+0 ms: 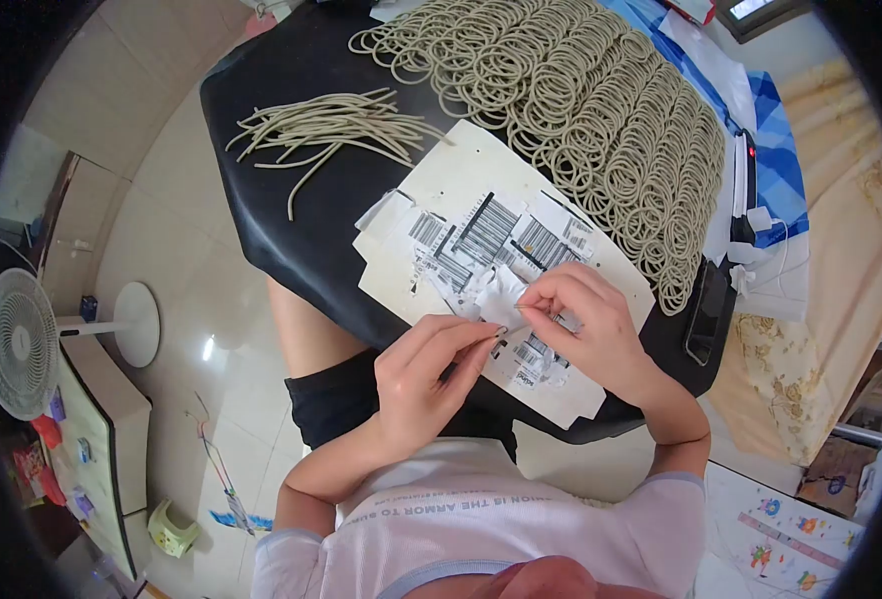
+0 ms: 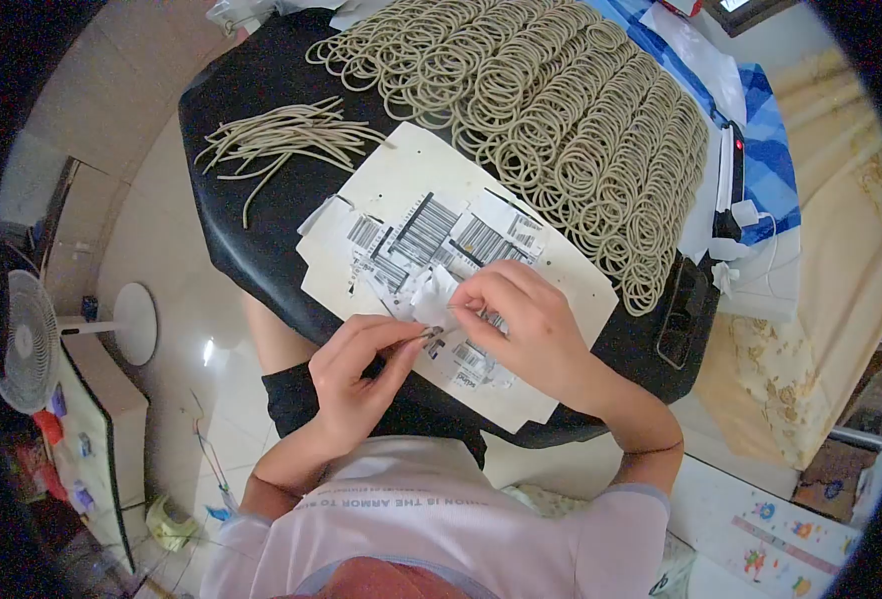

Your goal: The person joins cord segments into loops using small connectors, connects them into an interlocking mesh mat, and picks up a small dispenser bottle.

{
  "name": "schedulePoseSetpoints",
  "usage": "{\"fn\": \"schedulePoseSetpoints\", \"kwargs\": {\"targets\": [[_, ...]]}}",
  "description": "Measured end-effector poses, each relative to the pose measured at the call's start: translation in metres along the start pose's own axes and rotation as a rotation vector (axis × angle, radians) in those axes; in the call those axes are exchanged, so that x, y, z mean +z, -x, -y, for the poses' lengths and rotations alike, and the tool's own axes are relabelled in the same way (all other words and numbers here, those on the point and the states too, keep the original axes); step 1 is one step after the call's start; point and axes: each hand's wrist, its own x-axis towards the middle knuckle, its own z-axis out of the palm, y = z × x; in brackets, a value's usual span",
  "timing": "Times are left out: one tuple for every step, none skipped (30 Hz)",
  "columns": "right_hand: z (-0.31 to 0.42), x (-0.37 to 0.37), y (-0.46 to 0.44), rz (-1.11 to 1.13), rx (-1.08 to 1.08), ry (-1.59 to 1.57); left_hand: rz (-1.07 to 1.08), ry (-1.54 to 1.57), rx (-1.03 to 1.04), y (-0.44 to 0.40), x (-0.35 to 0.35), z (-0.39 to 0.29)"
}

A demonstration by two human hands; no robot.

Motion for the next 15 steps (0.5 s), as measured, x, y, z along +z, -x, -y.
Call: {"fn": "schedulePoseSetpoints", "kwargs": {"targets": [[-0.0015,0.0011,0.0002,0.000,-0.035,0.066,-0.004,-0.011,0.011,-0.0001,0.0003,0.0006],[-0.0023,0.0018,0.0002,0.000,-0.070,0.131,-0.008,-0.022,0.021,0.0001,0.0007,0.0011],[-0.0020,0.0028,-0.0004,-0.010,-0.103,0.177,-0.011,-0.024,0.025,0.0004,0.0012,0.0020],[-0.0014,0.0040,-0.0015,-0.021,-0.136,0.223,-0.014,-0.026,0.030,0.0009,0.0020,0.0031],[-0.0011,0.0050,-0.0024,-0.031,-0.171,0.268,-0.018,-0.028,0.034,0.0011,0.0024,0.0039],[-0.0012,0.0057,-0.0027,-0.025,-0.185,0.277,-0.019,-0.024,0.029,0.0014,0.0026,0.0041],[-0.0015,0.0064,-0.0028,-0.019,-0.199,0.286,-0.021,-0.019,0.024,0.0015,0.0027,0.0042],[-0.0018,0.0070,-0.0030,-0.014,-0.213,0.295,-0.022,-0.014,0.020,0.0015,0.0029,0.0045],[-0.0020,0.0071,-0.0030,-0.007,-0.216,0.303,-0.023,-0.013,0.023,0.0018,0.0033,0.0052],[-0.0022,0.0071,-0.0029,0.000,-0.219,0.310,-0.024,-0.011,0.026,0.0022,0.0037,0.0063],[-0.0023,0.0073,-0.0031,0.007,-0.222,0.317,-0.026,-0.010,0.029,0.0025,0.0039,0.0070],[-0.0021,0.0078,-0.0035,0.009,-0.225,0.317,-0.025,-0.012,0.027,0.0024,0.0036,0.0070],[-0.0017,0.0083,-0.0037,0.010,-0.226,0.316,-0.024,-0.012,0.026,0.0022,0.0032,0.0067],[-0.0013,0.0088,-0.0038,0.011,-0.227,0.316,-0.022,-0.013,0.024,0.0022,0.0031,0.0066],[-0.0006,0.0089,-0.0043,0.015,-0.229,0.326,-0.022,-0.016,0.028,0.0022,0.0031,0.0070]]}}
